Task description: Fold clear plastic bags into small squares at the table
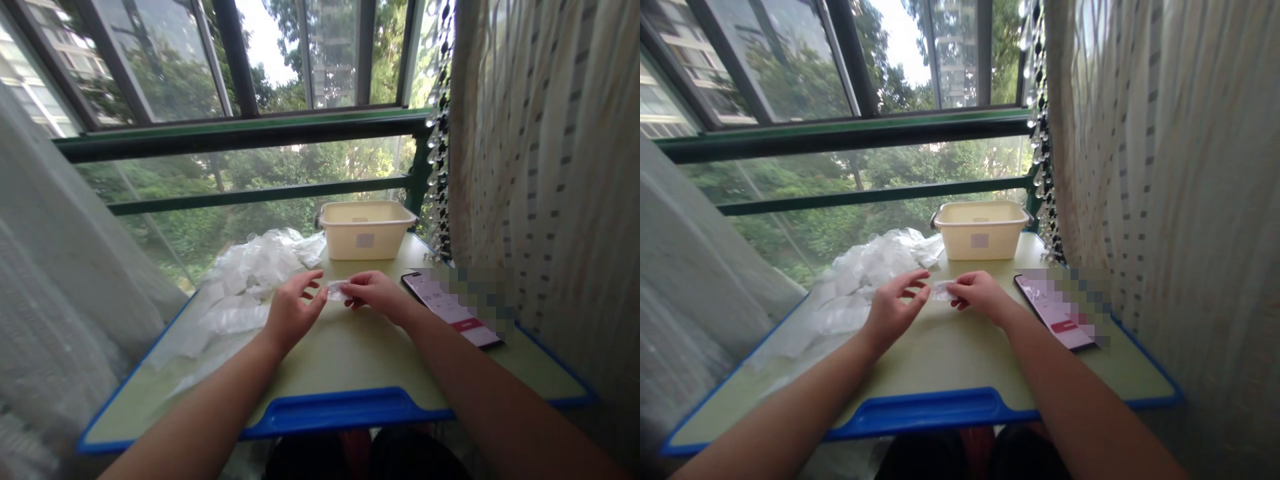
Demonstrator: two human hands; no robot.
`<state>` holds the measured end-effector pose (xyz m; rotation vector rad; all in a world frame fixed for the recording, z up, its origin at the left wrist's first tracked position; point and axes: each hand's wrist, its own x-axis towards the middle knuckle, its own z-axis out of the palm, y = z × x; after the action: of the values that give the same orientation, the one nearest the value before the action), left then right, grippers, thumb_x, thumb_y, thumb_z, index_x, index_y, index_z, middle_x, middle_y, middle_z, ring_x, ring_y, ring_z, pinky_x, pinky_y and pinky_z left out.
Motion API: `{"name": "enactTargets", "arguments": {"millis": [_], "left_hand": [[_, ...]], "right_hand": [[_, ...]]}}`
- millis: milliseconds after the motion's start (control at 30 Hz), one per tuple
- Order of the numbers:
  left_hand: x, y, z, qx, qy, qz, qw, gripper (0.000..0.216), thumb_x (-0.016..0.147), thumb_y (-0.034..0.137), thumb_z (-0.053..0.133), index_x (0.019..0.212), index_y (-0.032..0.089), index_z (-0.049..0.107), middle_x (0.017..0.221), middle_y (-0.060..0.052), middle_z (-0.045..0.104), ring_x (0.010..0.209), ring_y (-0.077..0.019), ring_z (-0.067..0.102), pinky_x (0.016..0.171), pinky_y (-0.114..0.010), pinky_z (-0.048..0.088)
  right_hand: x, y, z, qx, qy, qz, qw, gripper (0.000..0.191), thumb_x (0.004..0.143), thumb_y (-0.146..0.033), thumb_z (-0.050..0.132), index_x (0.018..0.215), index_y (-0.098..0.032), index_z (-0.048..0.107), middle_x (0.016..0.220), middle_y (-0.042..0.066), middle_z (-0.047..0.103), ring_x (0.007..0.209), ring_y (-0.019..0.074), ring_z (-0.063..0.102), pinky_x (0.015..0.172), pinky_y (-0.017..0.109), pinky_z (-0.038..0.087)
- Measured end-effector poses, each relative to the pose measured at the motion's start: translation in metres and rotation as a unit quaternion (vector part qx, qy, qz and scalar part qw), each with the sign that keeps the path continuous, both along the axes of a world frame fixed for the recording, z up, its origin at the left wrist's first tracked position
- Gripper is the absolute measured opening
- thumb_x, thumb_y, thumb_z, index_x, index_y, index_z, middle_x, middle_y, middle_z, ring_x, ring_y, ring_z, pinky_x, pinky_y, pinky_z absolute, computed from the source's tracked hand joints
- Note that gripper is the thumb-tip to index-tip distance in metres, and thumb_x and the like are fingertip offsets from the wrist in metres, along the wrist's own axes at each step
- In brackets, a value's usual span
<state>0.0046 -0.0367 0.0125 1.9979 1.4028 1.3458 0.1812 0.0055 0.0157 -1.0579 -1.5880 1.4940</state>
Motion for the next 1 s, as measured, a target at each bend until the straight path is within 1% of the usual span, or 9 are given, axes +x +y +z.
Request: {"name": "enactTargets", "arguments": {"millis": [67,167,433,533,633,733,867,933,1000], "left_hand": [[0.000,-0.001,-0.002,0.077,0.081,-0.011,0.994,0.034,0.078,0.033,0.053,0.107,0.017,0.060,0.111,-0.011,0.059,0.099,-0.0218,0.056,0.081,-0.032,0.048],[0.000,0.001,-0.005,0.083,0.148,-0.041,0.985,0.032,0.080,0.032,0.052,0.106,0.015,0.061,0.105,-0.012,0.062,0.099,-0.0224,0.056,0.085,-0.034,0.045],[-0.003,0.004,-0.005,0.067,0.107,-0.040,0.991,0.018,0.078,0.027,0.056,0.091,0.017,0.063,0.083,-0.005,0.065,0.073,-0.0154,0.059,0.065,-0.026,0.049],[-0.003,0.004,-0.003,0.097,0.114,-0.024,0.988,0.015,0.076,0.026,0.058,0.086,0.016,0.060,0.081,-0.005,0.062,0.072,-0.0149,0.057,0.066,-0.026,0.048],[-0.004,0.004,-0.002,0.120,0.145,-0.055,0.981,0.025,0.074,0.027,0.061,0.095,0.016,0.059,0.090,-0.007,0.062,0.077,-0.0159,0.057,0.070,-0.028,0.048],[-0.007,0.004,-0.002,0.147,0.159,-0.061,0.974,0.025,0.078,0.023,0.056,0.102,0.016,0.058,0.096,-0.008,0.063,0.082,-0.0160,0.058,0.072,-0.027,0.048],[-0.014,0.001,-0.003,0.236,0.202,-0.021,0.950,0.022,0.082,0.016,0.048,0.101,0.017,0.060,0.095,-0.008,0.065,0.087,-0.0169,0.059,0.078,-0.028,0.047],[-0.017,-0.001,-0.003,0.288,0.225,0.013,0.931,0.024,0.081,0.014,0.049,0.103,0.016,0.059,0.098,-0.009,0.064,0.089,-0.0178,0.059,0.079,-0.028,0.046],[-0.018,-0.002,-0.003,0.319,0.245,0.034,0.915,0.026,0.080,0.013,0.050,0.105,0.016,0.058,0.100,-0.009,0.063,0.092,-0.0185,0.058,0.081,-0.029,0.046]], "right_hand": [[-0.001,-0.001,-0.002,0.012,-0.003,0.015,1.000,0.025,0.067,-0.035,0.067,0.071,-0.010,0.066,0.060,0.004,0.062,0.054,0.0097,0.056,0.052,0.021,0.047],[0.000,-0.002,-0.002,0.014,0.016,0.045,0.999,0.029,0.067,-0.037,0.067,0.076,-0.009,0.067,0.064,0.005,0.063,0.057,0.0097,0.057,0.055,0.021,0.048],[0.002,-0.003,0.001,0.033,0.017,0.113,0.993,0.030,0.069,-0.034,0.064,0.090,-0.011,0.068,0.075,0.007,0.066,0.067,0.0120,0.057,0.064,0.025,0.048],[0.002,-0.001,-0.002,0.141,-0.012,0.069,0.987,0.026,0.070,-0.029,0.063,0.090,-0.014,0.069,0.077,0.006,0.066,0.067,0.0138,0.058,0.065,0.029,0.048],[0.001,0.000,-0.006,0.294,-0.013,0.001,0.956,0.019,0.072,-0.025,0.061,0.087,-0.019,0.070,0.088,0.006,0.066,0.079,0.0166,0.059,0.077,0.031,0.046],[0.001,-0.001,-0.006,0.348,-0.001,-0.025,0.937,0.016,0.073,-0.023,0.060,0.085,-0.023,0.071,0.098,0.006,0.063,0.090,0.0175,0.058,0.083,0.031,0.044],[0.000,-0.005,-0.001,0.292,0.037,0.000,0.956,0.024,0.071,-0.022,0.062,0.094,-0.022,0.067,0.099,0.006,0.061,0.088,0.0170,0.057,0.077,0.030,0.047],[0.000,-0.007,0.002,0.213,0.073,0.010,0.974,0.041,0.067,-0.017,0.063,0.107,-0.022,0.060,0.098,0.005,0.061,0.084,0.0159,0.058,0.074,0.030,0.048],[-0.001,-0.009,0.006,0.099,0.120,0.028,0.987,0.044,0.067,-0.016,0.061,0.111,-0.019,0.057,0.092,0.005,0.061,0.078,0.0152,0.060,0.071,0.030,0.049]]}}
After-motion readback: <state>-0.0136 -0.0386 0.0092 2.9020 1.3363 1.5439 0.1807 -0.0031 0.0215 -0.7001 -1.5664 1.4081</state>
